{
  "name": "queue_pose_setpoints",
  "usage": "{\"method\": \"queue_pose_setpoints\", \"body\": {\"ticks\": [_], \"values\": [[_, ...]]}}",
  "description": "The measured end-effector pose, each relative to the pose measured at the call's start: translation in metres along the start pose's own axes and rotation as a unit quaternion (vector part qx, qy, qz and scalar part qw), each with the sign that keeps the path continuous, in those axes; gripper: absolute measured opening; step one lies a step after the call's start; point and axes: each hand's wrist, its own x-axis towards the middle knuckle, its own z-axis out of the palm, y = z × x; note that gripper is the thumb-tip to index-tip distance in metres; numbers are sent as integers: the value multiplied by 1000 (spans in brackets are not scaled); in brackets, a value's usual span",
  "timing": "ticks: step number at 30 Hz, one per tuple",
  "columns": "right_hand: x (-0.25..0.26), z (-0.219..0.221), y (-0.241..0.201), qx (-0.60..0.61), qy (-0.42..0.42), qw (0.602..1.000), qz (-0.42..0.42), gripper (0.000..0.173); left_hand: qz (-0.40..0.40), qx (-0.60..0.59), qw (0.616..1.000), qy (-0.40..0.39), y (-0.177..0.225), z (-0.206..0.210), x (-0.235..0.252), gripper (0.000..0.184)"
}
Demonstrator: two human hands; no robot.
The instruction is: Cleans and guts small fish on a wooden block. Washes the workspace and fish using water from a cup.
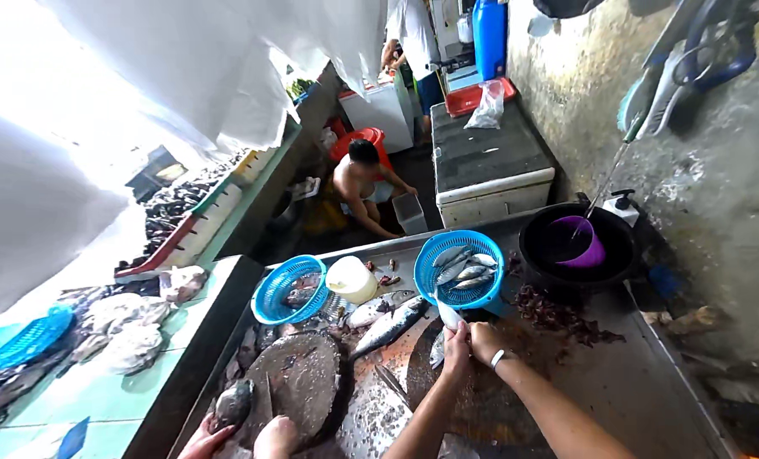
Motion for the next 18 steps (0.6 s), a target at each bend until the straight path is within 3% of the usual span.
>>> {"method": "queue_pose_setpoints", "body": {"ticks": [3,5,7,8,10,13,18], "values": [[-4,-5,0,-31,23,999,-25,30,30,20,998,-56,7,-6,5,41],[-1,-14,5,104,-36,994,-25,33,22,50,994,-95,17,-10,13,44],[-4,-27,10,238,-114,964,-29,36,0,69,992,-109,31,-12,19,44],[-5,-30,13,251,-105,960,-61,35,-10,68,993,-95,37,-10,20,41],[-5,-24,21,238,17,962,-133,29,-21,39,999,-26,44,1,22,34],[-10,-12,20,280,211,919,-183,18,-24,-13,997,77,44,17,33,36],[-26,-8,23,411,286,848,-175,18,-22,100,991,83,39,14,47,49]]}}
